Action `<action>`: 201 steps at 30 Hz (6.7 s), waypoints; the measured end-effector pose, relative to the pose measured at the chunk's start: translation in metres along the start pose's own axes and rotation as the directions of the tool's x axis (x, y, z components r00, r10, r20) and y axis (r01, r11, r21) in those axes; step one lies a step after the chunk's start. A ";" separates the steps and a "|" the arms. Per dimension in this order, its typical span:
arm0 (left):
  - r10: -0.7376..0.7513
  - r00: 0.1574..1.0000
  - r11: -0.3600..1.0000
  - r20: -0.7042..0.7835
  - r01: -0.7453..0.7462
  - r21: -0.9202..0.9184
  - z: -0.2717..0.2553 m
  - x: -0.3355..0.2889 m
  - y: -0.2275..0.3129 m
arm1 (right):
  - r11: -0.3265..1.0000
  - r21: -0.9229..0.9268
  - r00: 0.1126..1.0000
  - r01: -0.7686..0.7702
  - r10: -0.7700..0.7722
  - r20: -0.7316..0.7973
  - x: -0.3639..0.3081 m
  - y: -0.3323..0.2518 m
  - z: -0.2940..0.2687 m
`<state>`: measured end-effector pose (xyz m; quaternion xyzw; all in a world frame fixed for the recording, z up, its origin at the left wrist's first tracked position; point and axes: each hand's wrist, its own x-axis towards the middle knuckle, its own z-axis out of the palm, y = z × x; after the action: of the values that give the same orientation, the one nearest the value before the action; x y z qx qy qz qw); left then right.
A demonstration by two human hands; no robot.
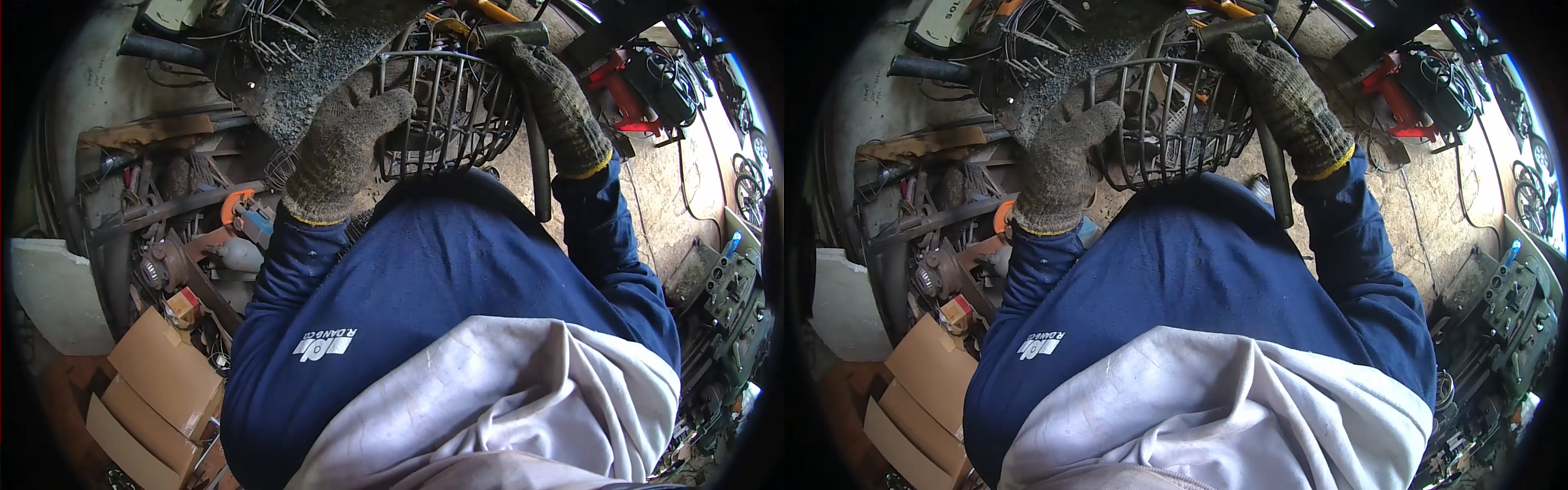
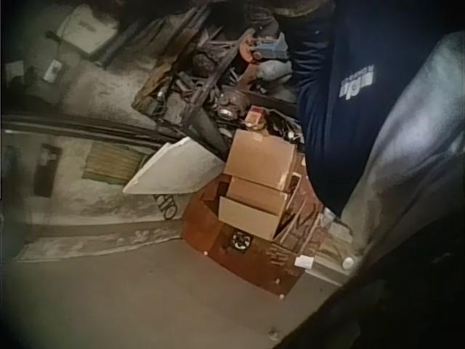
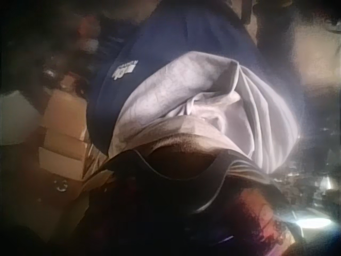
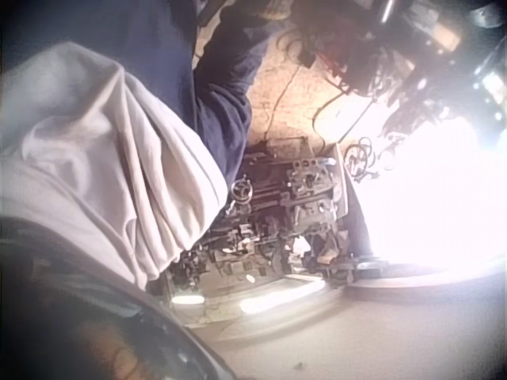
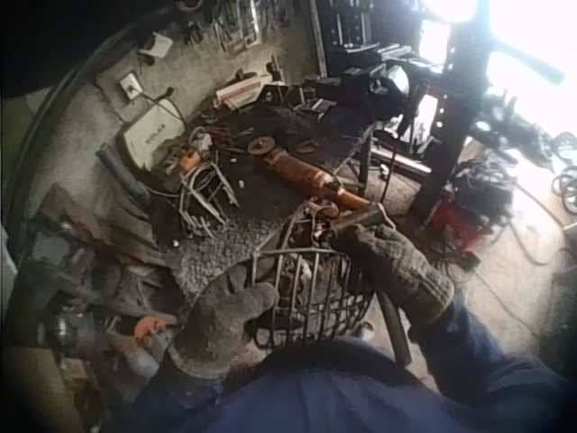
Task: The person hammered a curved metal grid to shape it, kemudian placed it down and used a welding tool to join pieces of metal together, resulting in bright sparks.
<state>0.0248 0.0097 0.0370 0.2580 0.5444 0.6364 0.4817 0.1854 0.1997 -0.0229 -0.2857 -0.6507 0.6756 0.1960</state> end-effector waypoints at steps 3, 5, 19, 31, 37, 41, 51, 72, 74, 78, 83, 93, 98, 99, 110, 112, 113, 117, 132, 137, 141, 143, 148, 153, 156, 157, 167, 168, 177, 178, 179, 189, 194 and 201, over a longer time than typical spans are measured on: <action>-0.033 0.999 0.999 -0.039 0.033 0.020 -0.002 0.000 -0.003 | 0.998 -0.031 0.998 0.060 -0.060 -0.012 -0.003 -0.004 0.003; -0.008 0.997 0.997 -0.072 0.014 0.078 -0.005 0.000 -0.006 | 0.975 -0.146 0.985 0.169 -0.171 -0.001 -0.005 -0.010 0.007; 0.323 0.928 0.872 -0.184 -0.216 0.439 -0.016 0.003 -0.003 | 0.979 -0.157 0.991 0.128 -0.120 0.060 -0.024 -0.042 0.036; 0.431 0.898 0.765 -0.087 -0.313 0.562 -0.083 -0.039 -0.078 | 0.995 0.074 0.998 0.064 -0.062 -0.034 0.018 -0.067 0.066; 0.501 0.759 0.846 -0.415 -0.531 0.049 -0.120 -0.058 -0.040 | 0.984 0.130 0.990 0.126 -0.133 0.047 0.049 -0.068 0.080; 0.466 0.763 0.798 -0.448 -0.581 -0.159 -0.196 -0.081 -0.022 | 0.990 -0.129 0.997 0.062 -0.057 0.043 0.069 -0.088 0.054; 0.669 0.642 0.696 -0.375 -0.363 0.620 -0.168 -0.039 0.039 | 0.360 -0.882 0.921 0.304 -0.346 0.176 0.268 -0.021 -0.080; 0.225 0.880 0.385 -0.418 0.313 0.868 -0.164 0.157 0.079 | 0.241 -0.892 0.867 0.383 -0.426 0.258 0.340 0.037 -0.062; 0.267 0.888 0.237 -0.375 0.317 0.919 -0.171 0.168 0.077 | 0.251 -0.892 0.871 0.377 -0.425 0.248 0.340 0.036 -0.062; 0.460 0.786 0.327 -0.414 0.284 0.902 -0.154 0.189 0.060 | 0.264 -0.896 0.881 0.356 -0.413 0.229 0.344 0.037 -0.064; 0.638 0.688 0.205 -0.347 0.282 0.937 -0.130 0.175 0.071 | 0.268 -0.885 0.875 0.380 -0.413 0.251 0.345 0.037 -0.059; 0.718 0.405 0.549 -0.567 0.171 0.818 -0.176 0.075 0.038 | 0.218 -0.930 0.914 0.296 -0.349 0.209 0.338 0.032 -0.045; 0.611 0.301 0.754 -0.732 0.057 0.654 -0.201 0.030 -0.028 | 0.427 -0.877 0.963 0.219 -0.238 0.124 0.330 0.015 -0.047; 0.605 0.276 0.762 -0.747 0.071 0.643 -0.205 0.023 -0.041 | 0.511 -0.834 0.971 0.209 -0.211 0.114 0.336 0.017 -0.056; 0.666 0.338 0.669 -0.665 0.124 0.733 -0.212 0.012 -0.078 | 0.874 -0.211 0.842 0.438 -0.481 -0.244 0.214 -0.004 0.011; 0.767 0.390 0.533 -0.509 0.054 0.845 -0.223 0.013 -0.104 | 0.919 -0.012 0.891 0.394 -0.385 -0.241 0.188 0.013 0.047; 0.813 0.404 0.442 -0.420 0.041 0.896 -0.214 0.011 -0.106 | 0.955 -0.043 0.918 0.294 -0.294 -0.265 0.172 0.016 0.072; 0.806 0.505 0.354 -0.310 0.008 0.935 -0.221 0.003 -0.118 | 1.000 -0.015 0.989 0.022 -0.024 -0.146 0.130 0.062 0.122; 0.720 0.667 0.316 -0.193 -0.068 0.946 -0.225 -0.001 -0.077 | 0.450 -0.598 0.639 -0.663 0.757 -0.140 -0.043 0.255 0.017; 0.797 0.604 0.175 -0.002 -0.227 0.958 -0.228 0.057 -0.015 | 0.442 -0.694 0.663 -0.568 0.746 -0.067 -0.010 0.241 0.045; 0.761 0.648 0.075 0.029 -0.132 0.988 -0.232 0.121 0.024 | 0.529 -0.525 0.666 -0.667 0.739 -0.102 0.025 0.240 0.046; 0.619 0.773 0.146 -0.141 0.063 0.987 -0.229 0.140 0.029 | 0.622 -0.270 0.662 -0.735 0.744 -0.087 0.040 0.262 0.034; 0.468 0.781 0.176 -0.414 0.377 0.910 -0.205 0.161 0.044 | 0.672 0.035 0.670 -0.740 0.740 -0.052 0.066 0.289 -0.001; 0.372 0.850 0.357 -0.373 0.240 0.903 -0.231 0.180 0.038 | 0.599 -0.128 0.608 -0.790 0.793 -0.035 0.065 0.316 -0.034; 0.305 0.885 0.428 -0.351 0.202 0.881 -0.210 0.180 0.051 | 0.551 -0.164 0.562 -0.818 0.826 -0.033 0.061 0.333 -0.052; 0.343 0.861 0.455 -0.376 0.198 0.868 -0.213 0.179 0.047 | 0.552 -0.194 0.565 -0.811 0.825 -0.018 0.065 0.331 -0.054; 0.535 0.823 0.482 -0.189 -0.114 0.869 -0.205 0.176 0.080 | 0.593 -0.099 0.588 -0.799 0.805 0.078 0.105 0.333 -0.061; 0.525 0.844 0.485 -0.105 -0.196 0.852 -0.201 0.175 0.088 | 0.598 -0.116 0.596 -0.793 0.801 0.053 0.106 0.331 -0.059; 0.411 0.910 0.398 -0.057 -0.123 0.909 -0.207 0.121 0.093 | 0.650 -0.465 0.667 -0.601 0.729 0.157 0.113 0.242 -0.017; 0.409 0.913 0.344 -0.012 -0.142 0.928 -0.204 0.120 0.100 | 0.652 -0.555 0.686 -0.516 0.703 0.188 0.112 0.223 -0.010; 0.401 0.915 0.290 0.029 -0.157 0.944 -0.202 0.118 0.106 | 0.651 -0.510 0.704 -0.563 0.701 0.117 0.110 0.215 -0.003; 0.337 0.941 0.502 -0.008 -0.173 0.847 -0.251 0.089 0.072 | 0.970 -0.025 0.867 -0.244 0.229 0.442 0.142 0.057 0.065; 0.450 0.881 0.677 -0.149 -0.228 0.699 -0.273 0.084 0.048 | 0.992 0.022 0.899 -0.125 0.104 0.425 0.149 0.048 0.093; 0.417 0.873 0.765 -0.254 -0.186 0.617 -0.267 0.067 0.045 | 0.983 0.141 0.852 -0.120 0.029 0.523 0.145 0.043 0.129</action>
<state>-0.2447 -0.0460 -0.0067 0.3496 0.7424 0.5497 0.1563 -0.0028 0.1891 -0.0861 -0.1005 -0.6086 0.7870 0.0105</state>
